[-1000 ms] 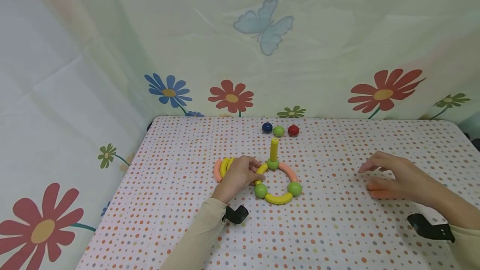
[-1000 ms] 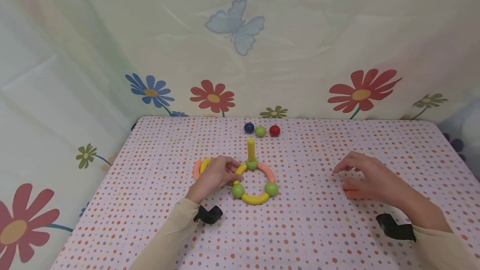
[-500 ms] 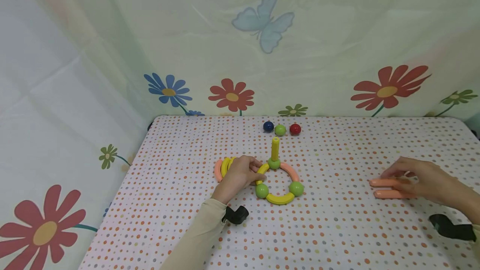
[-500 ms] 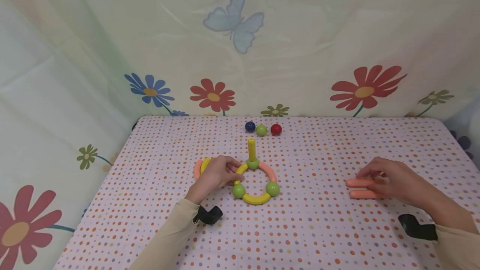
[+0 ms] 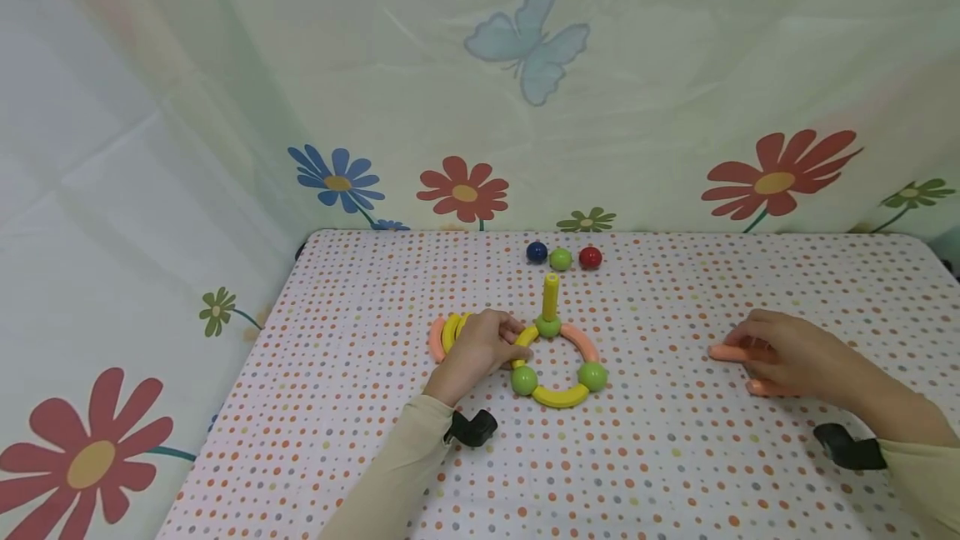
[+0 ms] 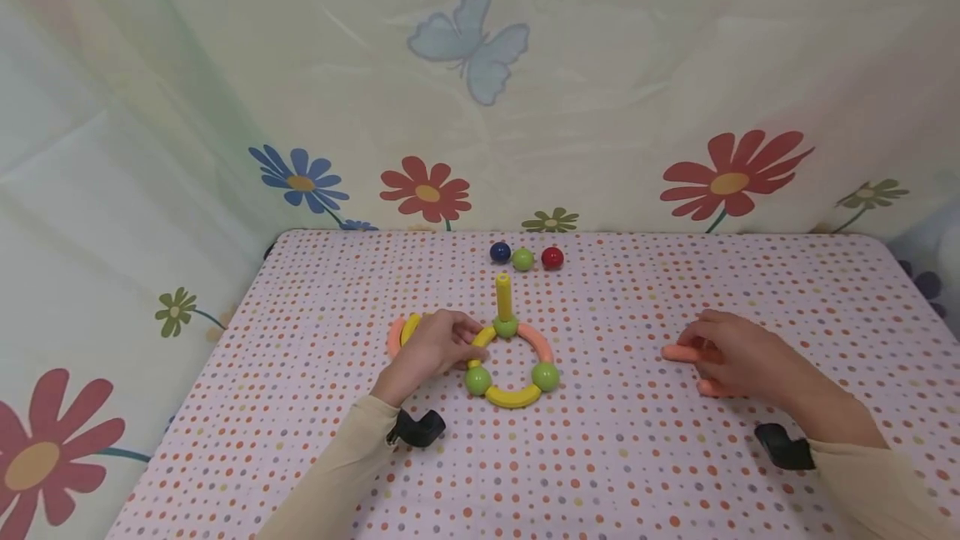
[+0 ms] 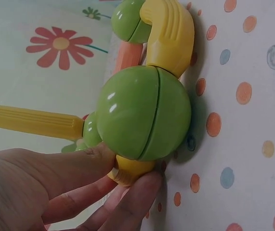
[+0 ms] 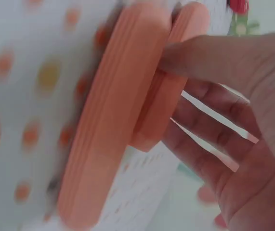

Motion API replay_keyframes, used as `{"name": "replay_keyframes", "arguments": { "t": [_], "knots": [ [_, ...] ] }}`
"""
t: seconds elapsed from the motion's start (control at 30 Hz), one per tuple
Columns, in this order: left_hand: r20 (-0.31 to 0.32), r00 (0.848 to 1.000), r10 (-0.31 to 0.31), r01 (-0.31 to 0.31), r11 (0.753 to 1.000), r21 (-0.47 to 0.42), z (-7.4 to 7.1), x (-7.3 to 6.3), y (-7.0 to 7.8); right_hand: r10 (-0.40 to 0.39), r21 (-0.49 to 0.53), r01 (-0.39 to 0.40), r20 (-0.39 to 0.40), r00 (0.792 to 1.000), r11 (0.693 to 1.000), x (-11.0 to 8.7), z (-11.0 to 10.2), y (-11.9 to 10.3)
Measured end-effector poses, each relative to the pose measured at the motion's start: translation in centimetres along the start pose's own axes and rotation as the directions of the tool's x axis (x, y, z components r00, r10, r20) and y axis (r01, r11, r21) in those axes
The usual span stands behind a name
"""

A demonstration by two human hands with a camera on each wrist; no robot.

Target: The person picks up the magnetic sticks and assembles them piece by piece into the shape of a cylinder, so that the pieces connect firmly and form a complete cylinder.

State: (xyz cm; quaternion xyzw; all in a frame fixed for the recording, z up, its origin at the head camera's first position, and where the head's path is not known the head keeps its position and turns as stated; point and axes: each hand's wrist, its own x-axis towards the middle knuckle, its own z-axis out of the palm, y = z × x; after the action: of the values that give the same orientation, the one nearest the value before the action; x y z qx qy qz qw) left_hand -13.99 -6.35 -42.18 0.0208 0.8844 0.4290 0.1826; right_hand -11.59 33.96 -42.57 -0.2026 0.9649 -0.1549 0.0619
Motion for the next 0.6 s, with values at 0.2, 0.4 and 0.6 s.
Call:
{"name": "replay_keyframes", "arguments": {
  "t": [0.2, 0.4, 0.6],
  "knots": [
    [0.008, 0.999, -0.043, 0.044, 0.997, -0.061, 0.2, 0.1, 0.0, -0.149, 0.039, 0.155, -0.123, 0.981, 0.987, 1.4, 0.4, -5.5],
    [0.008, 0.999, -0.050, 0.051, 0.997, -0.065, 0.2, 0.2, 0.0, -0.289, 0.296, 0.374, -0.292, 0.911, 0.879, 3.0, 0.3, -10.1],
    [0.004, 0.998, -0.056, 0.056, 0.996, -0.071, 0.2, 0.3, 0.0, -0.262, 0.601, 0.426, -0.344, 0.902, 0.676, 4.0, 1.4, -12.7]
  ]
}}
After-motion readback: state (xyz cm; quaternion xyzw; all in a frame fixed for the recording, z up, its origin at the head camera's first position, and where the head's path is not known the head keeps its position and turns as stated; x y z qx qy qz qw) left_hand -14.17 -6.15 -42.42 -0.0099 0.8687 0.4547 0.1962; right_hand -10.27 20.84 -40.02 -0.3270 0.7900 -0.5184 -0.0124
